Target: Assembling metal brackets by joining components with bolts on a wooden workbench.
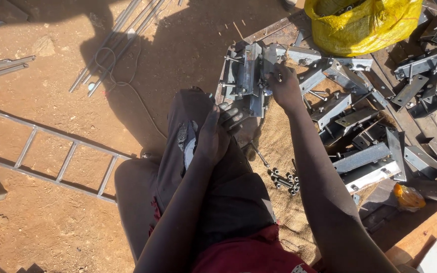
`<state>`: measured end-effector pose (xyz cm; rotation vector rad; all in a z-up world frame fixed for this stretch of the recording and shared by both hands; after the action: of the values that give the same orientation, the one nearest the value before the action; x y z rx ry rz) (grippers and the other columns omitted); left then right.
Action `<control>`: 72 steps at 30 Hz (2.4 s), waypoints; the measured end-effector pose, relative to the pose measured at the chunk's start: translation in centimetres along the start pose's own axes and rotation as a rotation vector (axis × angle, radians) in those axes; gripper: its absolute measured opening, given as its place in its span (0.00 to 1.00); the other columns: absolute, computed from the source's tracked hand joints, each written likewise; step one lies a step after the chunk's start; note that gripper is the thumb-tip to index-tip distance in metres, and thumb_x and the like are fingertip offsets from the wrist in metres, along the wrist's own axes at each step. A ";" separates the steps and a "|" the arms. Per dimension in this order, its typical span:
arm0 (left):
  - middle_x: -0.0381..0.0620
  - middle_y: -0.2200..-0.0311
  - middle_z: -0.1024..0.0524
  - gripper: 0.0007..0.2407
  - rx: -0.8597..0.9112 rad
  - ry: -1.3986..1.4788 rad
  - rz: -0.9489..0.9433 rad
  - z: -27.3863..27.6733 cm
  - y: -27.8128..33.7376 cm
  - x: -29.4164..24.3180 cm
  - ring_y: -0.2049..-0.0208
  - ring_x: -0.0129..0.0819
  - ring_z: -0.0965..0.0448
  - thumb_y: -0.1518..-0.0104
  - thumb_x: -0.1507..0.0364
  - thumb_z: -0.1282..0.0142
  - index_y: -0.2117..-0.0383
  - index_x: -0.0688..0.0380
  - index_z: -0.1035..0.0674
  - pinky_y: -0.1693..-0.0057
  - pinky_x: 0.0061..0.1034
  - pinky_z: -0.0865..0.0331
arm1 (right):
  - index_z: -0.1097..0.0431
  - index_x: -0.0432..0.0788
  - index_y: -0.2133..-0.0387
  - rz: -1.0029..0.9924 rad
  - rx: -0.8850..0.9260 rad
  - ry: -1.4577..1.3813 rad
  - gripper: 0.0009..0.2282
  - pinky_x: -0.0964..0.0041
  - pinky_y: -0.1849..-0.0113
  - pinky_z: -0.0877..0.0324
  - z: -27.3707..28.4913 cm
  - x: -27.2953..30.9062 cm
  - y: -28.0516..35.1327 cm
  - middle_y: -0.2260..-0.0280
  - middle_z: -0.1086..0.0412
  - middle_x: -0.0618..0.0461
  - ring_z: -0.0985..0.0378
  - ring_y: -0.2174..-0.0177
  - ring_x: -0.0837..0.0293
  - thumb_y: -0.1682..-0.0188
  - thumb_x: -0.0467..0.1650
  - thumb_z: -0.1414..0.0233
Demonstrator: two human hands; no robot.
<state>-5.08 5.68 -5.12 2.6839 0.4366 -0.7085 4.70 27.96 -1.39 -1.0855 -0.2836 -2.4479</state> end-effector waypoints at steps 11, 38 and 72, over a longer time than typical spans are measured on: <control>0.48 0.52 0.23 0.14 -0.036 -0.006 0.015 2.0 -1.2 1.5 0.51 0.44 0.21 0.33 0.56 0.53 0.51 0.47 0.26 0.46 0.38 0.31 | 0.46 0.35 0.44 -0.467 -0.224 -0.421 0.25 0.49 0.72 0.17 5.0 -18.7 -1.7 0.57 0.34 0.41 0.15 0.64 0.42 0.47 0.35 0.42; 0.65 0.51 0.23 0.20 -0.134 -0.050 0.088 -6.7 3.5 -2.2 0.48 0.57 0.23 0.37 0.60 0.44 0.47 0.64 0.25 0.39 0.49 0.34 | 0.25 0.32 0.54 -0.194 0.491 -0.892 0.11 0.77 0.72 0.31 -1.4 2.9 17.1 0.71 0.29 0.50 0.32 0.75 0.70 0.47 0.27 0.44; 0.59 0.43 0.28 0.30 -0.299 -0.094 0.120 1.3 0.8 -0.7 0.40 0.47 0.28 0.38 0.51 0.46 0.38 0.60 0.33 0.37 0.39 0.33 | 0.25 0.54 0.59 -0.004 0.423 0.716 0.07 0.44 0.64 0.19 2.9 -10.5 22.9 0.52 0.30 0.48 0.17 0.61 0.39 0.50 0.35 0.43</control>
<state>-5.93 4.27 -5.65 2.3644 0.3248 -0.6726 23.64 12.17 -7.11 -0.0144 -0.5242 -2.4376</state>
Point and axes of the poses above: each hand's wrist, its own y-axis away from the middle knuckle, its own z-axis out of the back of the hand, x = y × z, the point moved 5 cm from there along -y, towards the middle knuckle
